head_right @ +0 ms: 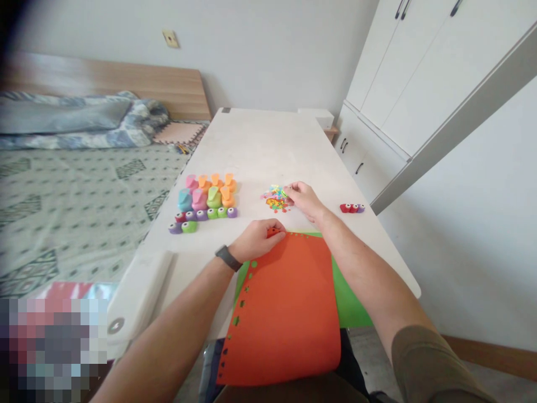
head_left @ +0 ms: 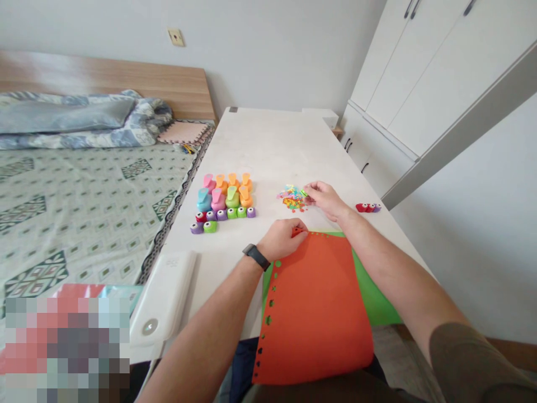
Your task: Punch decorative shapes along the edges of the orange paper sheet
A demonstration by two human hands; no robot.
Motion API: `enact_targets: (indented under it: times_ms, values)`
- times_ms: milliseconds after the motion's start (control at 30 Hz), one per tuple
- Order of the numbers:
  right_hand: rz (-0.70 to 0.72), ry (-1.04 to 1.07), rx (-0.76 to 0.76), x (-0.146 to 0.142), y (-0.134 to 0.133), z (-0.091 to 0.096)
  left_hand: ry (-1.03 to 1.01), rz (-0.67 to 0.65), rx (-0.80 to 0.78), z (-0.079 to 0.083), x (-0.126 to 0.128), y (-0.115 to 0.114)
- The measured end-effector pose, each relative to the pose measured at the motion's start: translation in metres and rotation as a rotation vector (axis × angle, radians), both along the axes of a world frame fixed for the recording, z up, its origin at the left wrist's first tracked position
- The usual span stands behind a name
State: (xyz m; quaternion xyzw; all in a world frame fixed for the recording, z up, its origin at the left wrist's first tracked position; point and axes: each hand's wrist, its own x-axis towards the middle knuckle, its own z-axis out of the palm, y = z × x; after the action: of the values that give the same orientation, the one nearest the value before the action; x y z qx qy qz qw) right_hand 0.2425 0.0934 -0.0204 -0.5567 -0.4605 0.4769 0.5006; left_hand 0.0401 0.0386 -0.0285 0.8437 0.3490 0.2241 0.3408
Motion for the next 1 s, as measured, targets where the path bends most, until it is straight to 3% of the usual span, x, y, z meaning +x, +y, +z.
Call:
enact_targets:
  times_ms: [100, 267, 467, 633, 733, 900, 1000]
  values:
    - [0.028, 0.023, -0.026, 0.002, -0.006, 0.006, -0.008, 0.001, 0.002, -0.001, 0.000, 0.000]
    - [0.250, -0.061, -0.062, -0.006, -0.009, 0.002, 0.000, 0.011, 0.009, 0.000, 0.000, 0.000]
    - [0.087, -0.015, -0.008, -0.019, 0.010, -0.002, -0.001, 0.005, 0.000, 0.001, 0.000, 0.000]
    - [0.232, 0.035, -0.059, -0.026, -0.003, 0.010, -0.016, 0.002, 0.002, 0.002, -0.001, -0.001]
    - [0.308, 0.007, -0.108, -0.032, -0.006, 0.007, -0.015, 0.001, 0.005, 0.002, 0.000, -0.001]
    - [0.129, 0.005, 0.001, -0.035, 0.005, 0.000, -0.025, -0.006, 0.009, 0.002, 0.000, -0.001]
    - [0.126, 0.026, 0.027, -0.029, 0.005, 0.006, -0.018, 0.001, 0.007, 0.001, 0.000, -0.001]
